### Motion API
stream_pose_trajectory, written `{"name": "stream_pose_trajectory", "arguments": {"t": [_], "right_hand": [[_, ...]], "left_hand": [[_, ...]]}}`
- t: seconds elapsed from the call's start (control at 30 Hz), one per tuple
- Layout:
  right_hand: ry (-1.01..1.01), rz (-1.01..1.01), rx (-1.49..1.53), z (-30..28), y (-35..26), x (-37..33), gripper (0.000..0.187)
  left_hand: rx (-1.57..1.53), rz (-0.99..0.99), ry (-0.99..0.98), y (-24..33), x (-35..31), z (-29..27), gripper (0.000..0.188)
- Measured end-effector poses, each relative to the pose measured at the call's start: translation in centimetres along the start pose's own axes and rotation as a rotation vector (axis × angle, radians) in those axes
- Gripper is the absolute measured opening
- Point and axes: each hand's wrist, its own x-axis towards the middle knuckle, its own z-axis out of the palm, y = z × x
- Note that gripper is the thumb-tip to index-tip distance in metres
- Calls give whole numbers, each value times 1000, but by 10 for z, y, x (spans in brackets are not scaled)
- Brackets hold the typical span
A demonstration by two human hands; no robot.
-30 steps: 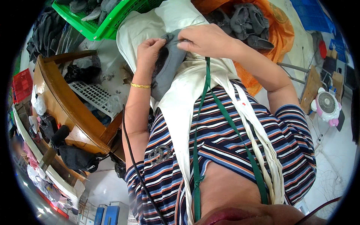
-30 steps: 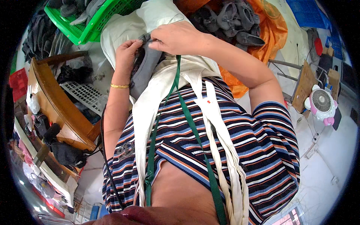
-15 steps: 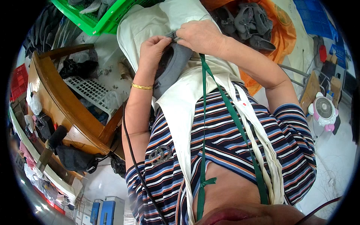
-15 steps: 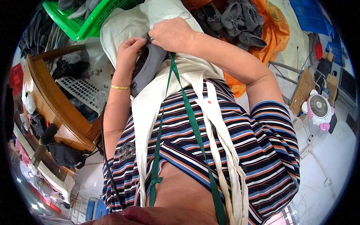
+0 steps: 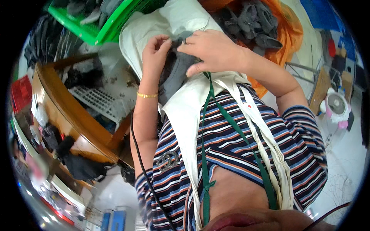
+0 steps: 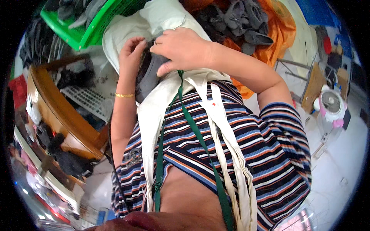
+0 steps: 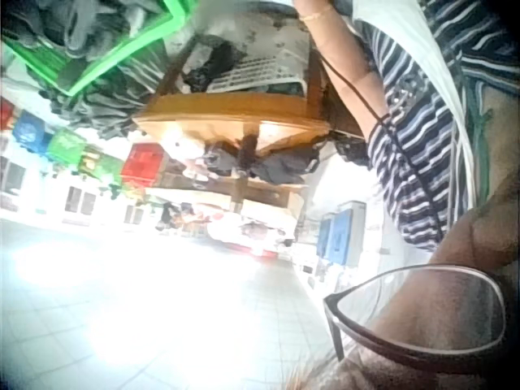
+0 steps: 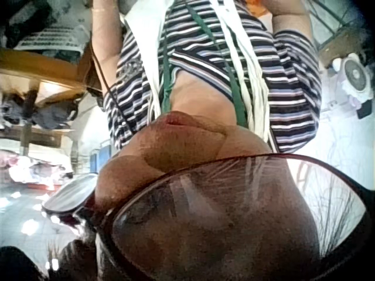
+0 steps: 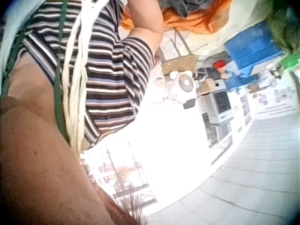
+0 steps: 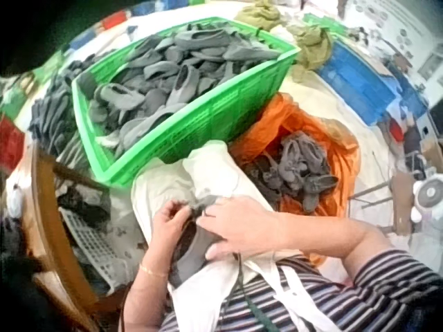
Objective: The person sits on the floor and sews a grey slipper using a needle and thread. They hold the slipper on their lap, pull the thread through the fabric, and adjust the slipper's position to continue stitching.
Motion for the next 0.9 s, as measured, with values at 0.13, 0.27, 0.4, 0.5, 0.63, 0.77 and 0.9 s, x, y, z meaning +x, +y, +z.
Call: {"name": "stream_pose_trajectory", "arguments": {"t": [0.13, 0.27, 0.4, 0.5, 0.63, 0.77, 0.9], "right_hand": [[-78, 177, 18, 26, 29, -4, 14], [70, 130, 31, 40, 35, -17, 9], [4, 241, 10, 36, 39, -39, 7], [-18, 441, 594, 22, 42, -52, 7], [158, 623, 1553, 6, 47, -65, 15], [741, 798, 1623, 9, 85, -91, 25], [835, 814, 1266, 10, 97, -101, 22]], "left_hand": [[408, 45, -253, 11, -4, -4, 21], [248, -58, -255, -2, -13, 2, 21], [321, -198, -261, 5, -19, 3, 28], [307, -221, -293, 0, -21, 8, 29], [206, -106, -269, -8, -24, 8, 22], [244, 52, -222, 15, -23, -1, 15], [188, 138, -257, 31, -35, 3, 11]]}}
